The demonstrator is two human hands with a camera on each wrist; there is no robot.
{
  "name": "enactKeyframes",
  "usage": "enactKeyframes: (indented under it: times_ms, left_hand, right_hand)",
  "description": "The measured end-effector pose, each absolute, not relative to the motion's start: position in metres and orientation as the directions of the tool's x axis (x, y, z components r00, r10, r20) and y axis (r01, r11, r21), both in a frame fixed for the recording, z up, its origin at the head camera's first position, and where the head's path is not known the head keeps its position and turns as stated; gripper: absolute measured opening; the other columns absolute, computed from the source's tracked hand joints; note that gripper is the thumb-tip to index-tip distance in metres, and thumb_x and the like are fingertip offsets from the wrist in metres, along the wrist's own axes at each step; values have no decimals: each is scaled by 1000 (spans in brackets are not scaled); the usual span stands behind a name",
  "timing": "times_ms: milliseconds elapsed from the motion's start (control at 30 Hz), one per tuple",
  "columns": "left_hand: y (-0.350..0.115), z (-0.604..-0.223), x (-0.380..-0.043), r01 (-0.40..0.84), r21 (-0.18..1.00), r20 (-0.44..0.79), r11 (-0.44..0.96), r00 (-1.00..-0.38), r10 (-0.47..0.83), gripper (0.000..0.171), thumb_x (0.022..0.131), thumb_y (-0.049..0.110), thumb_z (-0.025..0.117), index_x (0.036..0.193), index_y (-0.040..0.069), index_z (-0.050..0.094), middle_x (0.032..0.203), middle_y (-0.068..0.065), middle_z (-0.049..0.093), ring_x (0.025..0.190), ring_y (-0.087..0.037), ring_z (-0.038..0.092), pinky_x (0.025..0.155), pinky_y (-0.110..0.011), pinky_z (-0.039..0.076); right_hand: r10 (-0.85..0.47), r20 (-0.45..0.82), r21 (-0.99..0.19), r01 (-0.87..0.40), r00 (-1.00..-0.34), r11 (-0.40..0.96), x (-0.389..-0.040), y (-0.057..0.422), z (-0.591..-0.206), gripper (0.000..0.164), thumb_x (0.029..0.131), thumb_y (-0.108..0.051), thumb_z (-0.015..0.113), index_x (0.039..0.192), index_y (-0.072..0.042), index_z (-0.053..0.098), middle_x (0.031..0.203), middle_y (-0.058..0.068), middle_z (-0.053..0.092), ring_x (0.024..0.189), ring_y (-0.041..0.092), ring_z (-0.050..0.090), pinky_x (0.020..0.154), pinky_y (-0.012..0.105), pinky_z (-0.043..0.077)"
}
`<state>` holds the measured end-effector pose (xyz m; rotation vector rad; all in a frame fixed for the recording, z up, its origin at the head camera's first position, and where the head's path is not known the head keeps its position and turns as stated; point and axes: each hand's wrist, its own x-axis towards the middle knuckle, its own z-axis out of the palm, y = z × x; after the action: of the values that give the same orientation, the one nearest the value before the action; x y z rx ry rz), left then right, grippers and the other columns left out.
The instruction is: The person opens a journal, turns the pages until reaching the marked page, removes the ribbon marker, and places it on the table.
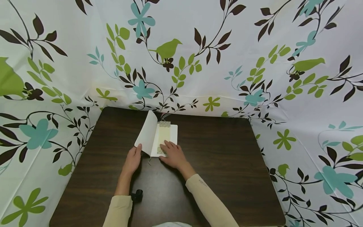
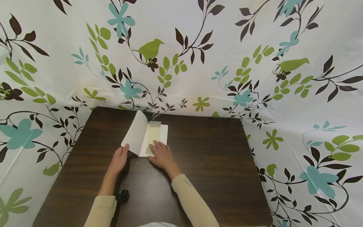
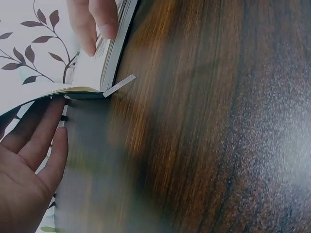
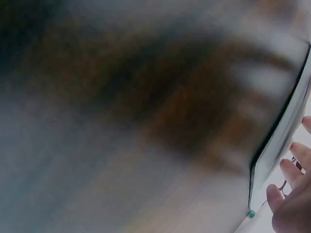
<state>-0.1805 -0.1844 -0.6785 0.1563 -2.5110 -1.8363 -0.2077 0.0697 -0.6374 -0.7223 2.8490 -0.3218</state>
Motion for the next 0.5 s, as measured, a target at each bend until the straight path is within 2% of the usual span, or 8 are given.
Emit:
enactKeyframes:
  times_ms: [133,167,267,300,433,500]
  left_hand:
    - [-182,-664,-176,-69,951,-41,302,-994,-97,68,113,59,39,118,-2,70,121,-24,69,106,-26,58,88,-42,46]
    - [-183,-663,-176,-67,950,-37,304,-994,-104,66,114,57,40,116,-1,70,119,-23,69,103,-25,58,86,-40,45]
    - [-183,-653,-172,-76,950,-50,304,-994,-93,69,114,58,39,123,-3,69,129,-26,69,112,-28,60,93,-43,47]
    - [-183,-652,-171,-72,953,-49,293,-995,-84,70,113,58,39,124,-5,68,126,-28,68,111,-30,60,93,-46,47]
    - [-187,-671,-177,-68,951,-46,301,-996,-79,64,115,56,37,118,-1,68,100,-18,65,96,-29,58,82,-43,45]
    - [-189,-688,-184,-93,945,-65,315,-993,-96,62,114,57,37,116,4,68,94,-10,61,90,-26,55,78,-40,43]
  right_hand:
    - [-498,-34,-169,-486,-866,857,-202,66,-641,56,106,-52,66,156,-31,56,166,0,49,152,24,46,120,56,37]
    - [-504,-6,-143,-498,-864,855,-201,65,-642,51,105,-51,68,151,-31,59,161,-1,55,149,23,49,120,56,36]
    - [-535,70,-71,-539,-842,839,-196,64,-642,35,104,-47,70,137,-33,68,141,-7,66,138,17,56,119,57,36]
    - [-547,86,-52,-552,-833,832,-194,64,-642,31,105,-47,70,133,-34,69,136,-10,68,135,15,58,119,57,36]
    - [-587,139,-16,-594,-798,804,-188,73,-640,21,107,-43,67,126,-36,74,125,-14,72,124,11,65,120,58,35]
    - [-596,202,1,-609,-777,793,-186,80,-638,19,108,-38,67,124,-35,76,122,-15,74,117,10,69,120,56,37]
